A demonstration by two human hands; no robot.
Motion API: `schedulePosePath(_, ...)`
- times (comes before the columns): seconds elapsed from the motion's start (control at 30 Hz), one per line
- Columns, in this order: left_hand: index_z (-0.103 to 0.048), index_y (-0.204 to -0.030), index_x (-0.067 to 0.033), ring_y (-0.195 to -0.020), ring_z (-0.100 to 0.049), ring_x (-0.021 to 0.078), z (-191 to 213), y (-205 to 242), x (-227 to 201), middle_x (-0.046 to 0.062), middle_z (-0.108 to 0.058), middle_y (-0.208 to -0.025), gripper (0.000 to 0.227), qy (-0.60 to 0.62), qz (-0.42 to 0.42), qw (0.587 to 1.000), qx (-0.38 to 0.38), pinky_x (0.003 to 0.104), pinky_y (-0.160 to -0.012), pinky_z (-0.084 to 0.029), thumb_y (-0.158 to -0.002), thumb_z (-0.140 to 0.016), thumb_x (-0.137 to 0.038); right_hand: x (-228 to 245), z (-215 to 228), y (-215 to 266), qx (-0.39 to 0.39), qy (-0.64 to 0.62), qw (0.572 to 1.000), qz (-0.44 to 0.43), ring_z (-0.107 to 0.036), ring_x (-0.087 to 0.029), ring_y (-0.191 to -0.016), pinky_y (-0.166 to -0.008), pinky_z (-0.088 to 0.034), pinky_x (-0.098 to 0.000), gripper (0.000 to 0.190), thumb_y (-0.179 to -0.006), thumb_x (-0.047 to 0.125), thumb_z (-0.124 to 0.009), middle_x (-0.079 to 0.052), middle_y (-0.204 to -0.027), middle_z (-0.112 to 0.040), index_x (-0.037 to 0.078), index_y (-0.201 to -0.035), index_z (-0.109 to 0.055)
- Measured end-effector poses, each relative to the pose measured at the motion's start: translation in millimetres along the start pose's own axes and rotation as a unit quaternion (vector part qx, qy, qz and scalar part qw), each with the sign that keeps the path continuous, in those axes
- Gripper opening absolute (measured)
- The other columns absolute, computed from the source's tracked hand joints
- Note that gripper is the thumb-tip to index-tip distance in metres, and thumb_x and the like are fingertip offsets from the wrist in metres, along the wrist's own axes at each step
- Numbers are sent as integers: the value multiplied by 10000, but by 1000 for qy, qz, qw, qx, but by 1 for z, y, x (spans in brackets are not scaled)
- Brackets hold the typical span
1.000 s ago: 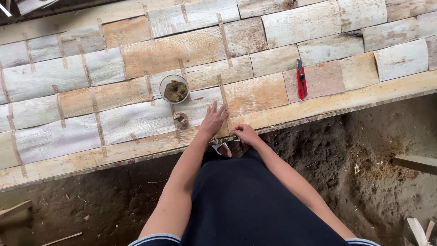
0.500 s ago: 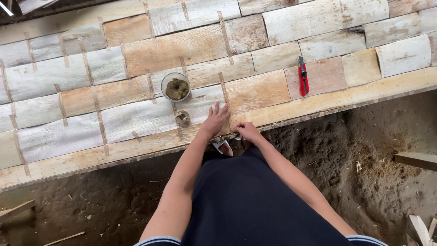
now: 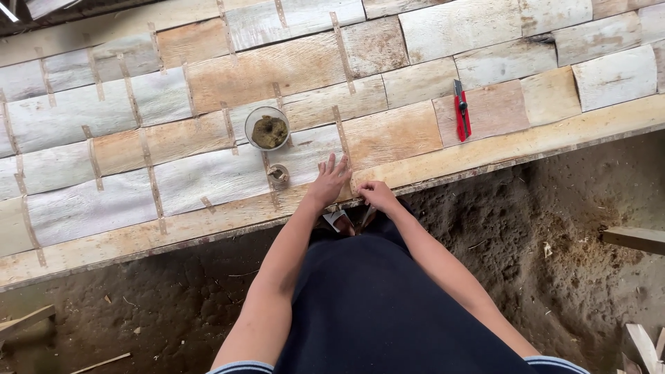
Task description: Applying thin adhesive strips or wood veneer tape to the seams of a wooden panel assembly on a workbench.
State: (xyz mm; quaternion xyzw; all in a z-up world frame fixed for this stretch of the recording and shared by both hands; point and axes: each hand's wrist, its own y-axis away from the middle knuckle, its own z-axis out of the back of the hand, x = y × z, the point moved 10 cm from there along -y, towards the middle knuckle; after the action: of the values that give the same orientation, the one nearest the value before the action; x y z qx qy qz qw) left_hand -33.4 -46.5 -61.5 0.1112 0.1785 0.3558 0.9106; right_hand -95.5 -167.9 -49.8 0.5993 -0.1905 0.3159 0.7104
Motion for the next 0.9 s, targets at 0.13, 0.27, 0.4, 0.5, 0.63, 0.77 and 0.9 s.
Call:
schedulePosePath(0.13, -524, -1507, -243, -1542, -98, 511, 1, 5, -1, 94, -178, -1698, 584, 4, 2, 1000, -4, 614, -1209, -284, -962, -511, -35, -10, -4, -13, -2, 18, 1000, -2, -698, -168, -635, -531, -571, -263, 259, -881, 199, -665, -122, -817, -726, 25, -1047, -760)
schedulePosePath(0.27, -507, -1515, -258, -1548, -77, 502, 14, 8, -6, 84, -163, -1693, 605, 7, 14, 1000, -3, 615, -1218, -262, -961, -473, -18, 5, -2, 0, -8, 22, 1000, -11, -712, -175, -667, -559, -595, -265, 283, -890, 212, -655, -139, -853, -727, 6, -1055, -757)
schedulePosePath(0.4, -470, -1543, -237, -1554, -41, 487, 22, 19, -14, 56, -157, -1692, 612, 14, 30, 999, 20, 617, -1227, -228, -980, -402, -9, 13, -3, 10, -12, 30, 999, -19, -706, -183, -659, -562, -605, -259, 307, -875, 223, -665, -149, -816, -701, -11, -1054, -751)
schedulePosePath(0.5, -453, -1550, -210, -1548, -20, 500, 21, 17, -21, 59, -133, -1698, 604, 23, 38, 999, 25, 630, -1225, -221, -980, -385, -19, 12, -3, 6, -17, 33, 999, -18, -700, -188, -641, -552, -609, -260, 300, -866, 213, -668, -156, -790, -696, -19, -1036, -754)
schedulePosePath(0.63, -441, -1548, -176, -1553, -48, 488, 34, 37, -38, 40, -151, -1689, 571, 16, 31, 999, 31, 640, -1231, -203, -999, -384, -29, 0, -6, -5, -16, 38, 999, -19, -702, -191, -643, -550, -613, -262, 317, -866, 219, -663, -166, -794, -690, -29, -1044, -751)
schedulePosePath(0.77, -453, -1541, -170, -1567, -63, 423, 16, 41, -45, 26, -231, -1660, 571, -5, 24, 999, 40, 652, -1229, -171, -998, -335, -37, -10, -7, -12, -12, 14, 999, -45, -676, -184, -625, -528, -608, -288, 354, -862, 233, -693, -153, -770, -665, -51, -1070, -733)
schedulePosePath(0.9, -548, -1447, -124, -1569, -181, 330, -8, 43, -56, 21, -345, -1586, 480, -55, -27, 998, -11, 596, -1252, -191, -1014, -353, -56, -10, -11, -6, 0, -1, 998, -71, -656, -171, -632, -537, -599, -300, 428, -878, 284, -717, -126, -774, -641, -88, -1089, -714)
